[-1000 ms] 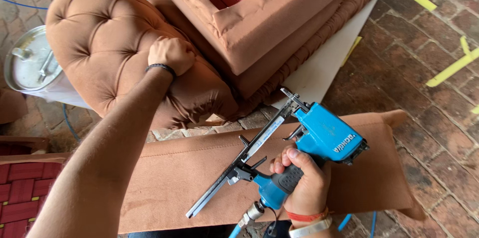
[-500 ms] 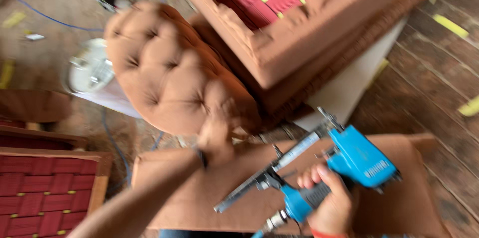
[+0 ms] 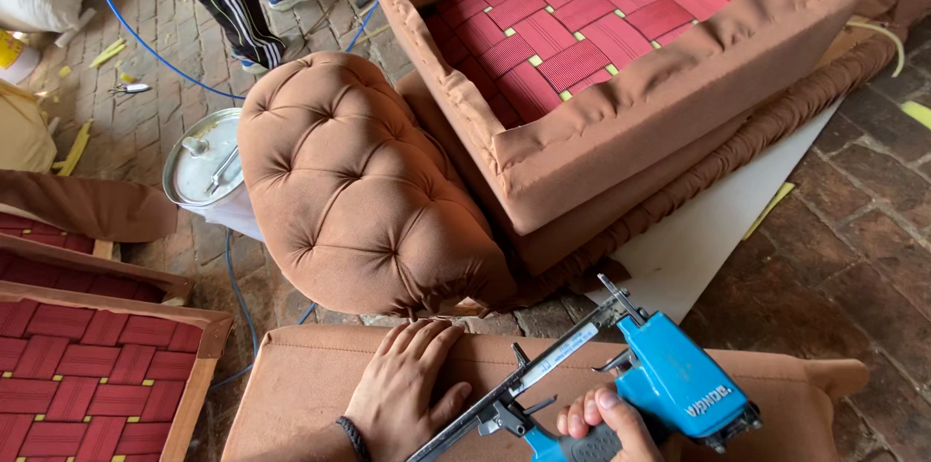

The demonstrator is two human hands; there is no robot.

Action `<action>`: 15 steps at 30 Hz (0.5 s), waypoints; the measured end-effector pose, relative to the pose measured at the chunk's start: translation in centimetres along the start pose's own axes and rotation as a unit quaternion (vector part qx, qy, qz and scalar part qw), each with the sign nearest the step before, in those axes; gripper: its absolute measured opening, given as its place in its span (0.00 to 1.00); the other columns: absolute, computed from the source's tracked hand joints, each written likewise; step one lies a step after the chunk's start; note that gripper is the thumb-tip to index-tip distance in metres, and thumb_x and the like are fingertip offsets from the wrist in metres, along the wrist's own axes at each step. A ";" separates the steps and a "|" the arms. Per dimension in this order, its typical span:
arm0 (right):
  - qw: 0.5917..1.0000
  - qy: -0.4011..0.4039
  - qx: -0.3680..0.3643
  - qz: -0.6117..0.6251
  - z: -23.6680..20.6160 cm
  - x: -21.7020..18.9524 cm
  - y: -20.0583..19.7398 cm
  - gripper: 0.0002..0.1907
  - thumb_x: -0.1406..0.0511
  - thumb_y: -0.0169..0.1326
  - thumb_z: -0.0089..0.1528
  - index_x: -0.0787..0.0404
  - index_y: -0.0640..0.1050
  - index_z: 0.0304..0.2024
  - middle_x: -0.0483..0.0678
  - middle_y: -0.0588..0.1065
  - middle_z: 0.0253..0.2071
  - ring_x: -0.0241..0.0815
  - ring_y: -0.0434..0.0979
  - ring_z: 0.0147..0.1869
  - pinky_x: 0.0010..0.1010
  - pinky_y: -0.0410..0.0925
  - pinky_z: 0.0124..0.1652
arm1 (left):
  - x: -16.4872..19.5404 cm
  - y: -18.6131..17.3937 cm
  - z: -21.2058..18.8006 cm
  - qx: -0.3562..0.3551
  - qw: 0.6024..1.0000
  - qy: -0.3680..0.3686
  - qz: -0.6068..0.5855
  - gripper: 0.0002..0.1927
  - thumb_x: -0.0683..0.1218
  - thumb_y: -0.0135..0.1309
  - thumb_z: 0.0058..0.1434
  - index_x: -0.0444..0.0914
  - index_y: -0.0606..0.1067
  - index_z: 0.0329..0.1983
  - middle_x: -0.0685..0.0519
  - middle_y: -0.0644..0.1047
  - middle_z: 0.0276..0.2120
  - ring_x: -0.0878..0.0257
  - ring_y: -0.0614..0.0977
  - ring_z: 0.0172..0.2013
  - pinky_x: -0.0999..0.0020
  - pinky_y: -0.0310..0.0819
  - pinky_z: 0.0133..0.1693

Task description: The person uses a pneumatic staple gun to attach brown fabric to a rectangular cushion. They smooth and fold the fabric edges, then staple along the sides and corners to secure the covering.

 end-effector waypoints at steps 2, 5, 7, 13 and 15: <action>1.000 0.006 0.024 0.008 -0.2 0.3 0.3 0.11 0.65 0.54 0.60 0.64 0.67 0.36 0.48 0.65 0.25 0.46 0.69 0.28 0.47 0.68 0.34 | -0.3 0.0 0.0 -0.005 1.000 -0.007 0.009 0.37 0.58 0.53 0.59 0.31 0.65 0.65 0.35 0.70 0.62 0.41 0.66 0.65 0.49 0.50 0.66; 0.993 -0.056 0.100 -0.026 -1.6 0.5 1.4 0.17 0.66 0.52 0.56 0.61 0.73 0.48 0.48 0.64 0.23 0.43 0.65 0.25 0.45 0.65 0.30 | -0.5 -0.1 -0.2 -0.012 1.000 -0.019 0.010 0.37 0.58 0.54 0.58 0.31 0.66 0.65 0.36 0.70 0.61 0.41 0.66 0.64 0.49 0.49 0.66; 0.996 -0.075 0.052 -0.005 -2.2 0.1 2.8 0.18 0.66 0.52 0.56 0.59 0.72 0.50 0.46 0.64 0.23 0.42 0.65 0.25 0.43 0.65 0.30 | -0.6 -0.5 -0.6 -0.010 0.999 -0.032 0.000 0.37 0.58 0.54 0.58 0.31 0.66 0.65 0.36 0.70 0.61 0.42 0.66 0.64 0.49 0.49 0.67; 0.989 -0.124 0.077 -0.023 -4.2 -0.8 6.7 0.16 0.68 0.50 0.59 0.62 0.71 0.50 0.46 0.64 0.25 0.41 0.64 0.27 0.40 0.65 0.31 | -0.7 -2.0 -1.8 -0.008 1.000 -0.020 -0.002 0.37 0.59 0.53 0.60 0.30 0.65 0.65 0.36 0.69 0.61 0.42 0.66 0.64 0.49 0.49 0.67; 0.985 -0.150 0.080 -0.032 -5.3 -0.9 7.4 0.15 0.68 0.49 0.59 0.63 0.71 0.49 0.46 0.63 0.25 0.40 0.63 0.27 0.39 0.64 0.33 | -0.9 -2.3 -2.5 0.015 1.000 -0.011 -0.022 0.36 0.59 0.52 0.59 0.31 0.67 0.64 0.39 0.70 0.61 0.43 0.67 0.64 0.50 0.49 0.67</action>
Point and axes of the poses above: each hand's wrist, its own z-axis towards the middle knuckle, its own y-axis out of the palm, x = y × z, the point moved 2 cm from there along z, towards the middle knuckle
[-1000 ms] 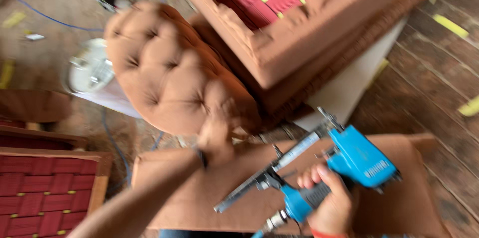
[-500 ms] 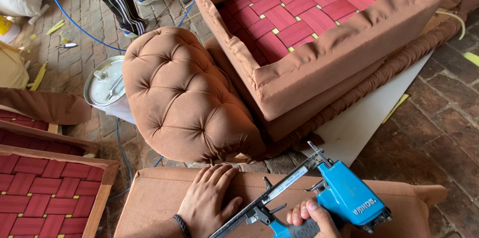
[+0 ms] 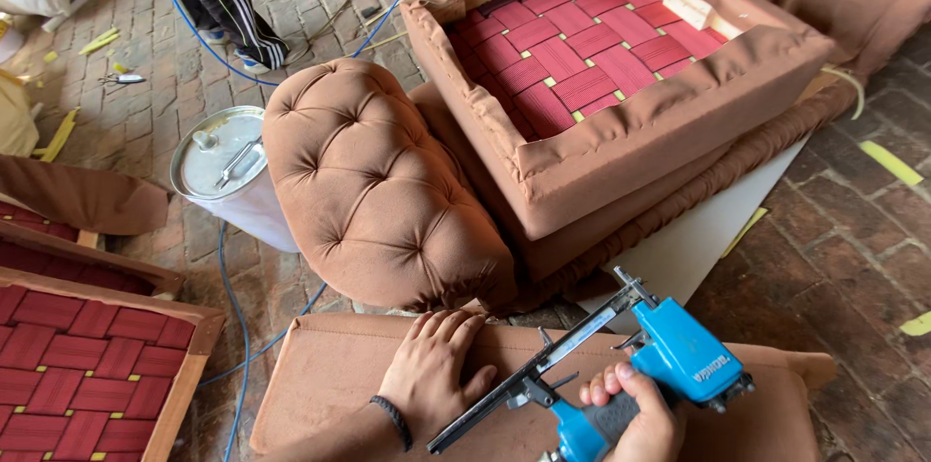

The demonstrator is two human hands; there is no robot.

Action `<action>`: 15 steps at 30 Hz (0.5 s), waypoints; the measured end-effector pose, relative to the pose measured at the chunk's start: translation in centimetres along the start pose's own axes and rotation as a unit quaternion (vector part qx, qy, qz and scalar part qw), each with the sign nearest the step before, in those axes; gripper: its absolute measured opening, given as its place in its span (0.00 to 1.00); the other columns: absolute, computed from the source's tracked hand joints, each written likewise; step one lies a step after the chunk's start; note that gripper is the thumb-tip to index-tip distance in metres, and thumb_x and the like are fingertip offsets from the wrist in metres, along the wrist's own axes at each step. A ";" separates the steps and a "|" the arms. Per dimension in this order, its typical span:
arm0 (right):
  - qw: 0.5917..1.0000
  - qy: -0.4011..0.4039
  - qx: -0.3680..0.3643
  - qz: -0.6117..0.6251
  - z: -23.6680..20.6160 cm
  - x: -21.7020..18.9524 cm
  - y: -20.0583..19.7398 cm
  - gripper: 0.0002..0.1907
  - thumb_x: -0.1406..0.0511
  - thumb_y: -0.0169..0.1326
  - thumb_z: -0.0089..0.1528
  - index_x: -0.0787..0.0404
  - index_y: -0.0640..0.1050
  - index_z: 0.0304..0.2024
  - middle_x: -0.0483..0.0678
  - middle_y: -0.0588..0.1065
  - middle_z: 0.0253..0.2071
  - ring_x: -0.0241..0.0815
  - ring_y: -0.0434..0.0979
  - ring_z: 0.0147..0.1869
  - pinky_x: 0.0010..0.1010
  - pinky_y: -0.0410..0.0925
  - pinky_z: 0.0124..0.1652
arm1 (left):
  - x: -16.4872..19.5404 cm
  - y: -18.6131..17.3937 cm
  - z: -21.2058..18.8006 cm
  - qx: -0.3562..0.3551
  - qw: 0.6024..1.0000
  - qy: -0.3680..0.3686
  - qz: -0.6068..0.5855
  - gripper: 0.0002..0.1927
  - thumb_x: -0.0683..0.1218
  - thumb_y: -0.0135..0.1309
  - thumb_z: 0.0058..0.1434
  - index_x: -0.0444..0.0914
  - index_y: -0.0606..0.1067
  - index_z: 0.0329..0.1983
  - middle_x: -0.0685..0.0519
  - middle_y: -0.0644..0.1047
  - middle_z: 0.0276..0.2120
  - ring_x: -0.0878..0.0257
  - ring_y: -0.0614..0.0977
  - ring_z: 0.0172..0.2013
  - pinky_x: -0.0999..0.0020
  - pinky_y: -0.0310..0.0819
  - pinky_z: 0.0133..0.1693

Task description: The person uses a pneumatic staple gun to attach brown fabric to a rectangular cushion. They smooth and fold the fabric edges, then staple along the sides and corners to secure the covering.

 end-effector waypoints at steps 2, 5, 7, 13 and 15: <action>1.000 -0.009 -0.011 0.008 -0.9 -0.1 0.1 0.13 0.68 0.48 0.60 0.63 0.72 0.48 0.44 0.63 0.25 0.39 0.63 0.28 0.37 0.64 0.34 | -0.4 -0.1 -0.9 0.026 1.000 0.006 -0.005 0.36 0.59 0.52 0.58 0.32 0.68 0.63 0.40 0.71 0.62 0.44 0.67 0.64 0.50 0.50 0.67; 0.995 0.005 -0.099 0.029 -1.4 0.2 -0.5 0.09 0.65 0.49 0.62 0.61 0.70 0.44 0.42 0.62 0.25 0.38 0.63 0.29 0.35 0.64 0.36 | -1.0 0.7 -2.3 0.039 0.999 0.013 -0.004 0.36 0.60 0.52 0.59 0.31 0.69 0.62 0.39 0.70 0.63 0.44 0.67 0.64 0.51 0.52 0.67; 0.985 -0.024 -0.161 0.053 -1.7 0.4 -1.1 0.07 0.65 0.50 0.63 0.61 0.69 0.41 0.41 0.63 0.26 0.37 0.62 0.29 0.35 0.62 0.36 | -1.4 1.1 -3.0 0.043 0.999 0.014 0.004 0.36 0.60 0.53 0.59 0.32 0.69 0.63 0.39 0.70 0.63 0.44 0.67 0.64 0.51 0.52 0.67; 0.982 -0.033 -0.144 0.115 -9.1 0.1 -4.9 0.08 0.65 0.53 0.57 0.58 0.72 0.38 0.44 0.66 0.24 0.40 0.66 0.26 0.36 0.64 0.34 | 1.0 -1.2 -6.9 -0.041 0.967 -0.010 -0.250 0.30 0.58 0.53 0.61 0.41 0.74 0.64 0.48 0.80 0.58 0.55 0.79 0.59 0.61 0.68 0.63; 0.979 -0.065 -0.141 0.132 -14.3 -0.1 -7.2 0.11 0.65 0.53 0.56 0.58 0.75 0.41 0.44 0.66 0.22 0.40 0.66 0.25 0.36 0.63 0.32 | 4.2 -2.5 -9.8 -0.115 0.872 0.088 -0.468 0.29 0.55 0.52 0.69 0.33 0.71 0.67 0.45 0.77 0.60 0.59 0.76 0.60 0.64 0.66 0.60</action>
Point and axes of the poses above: each hand's wrist, its own z-axis towards the middle knuckle, its own y-axis out of the palm, x = y × z, the point moved 2 cm from there along z, towards the middle knuckle
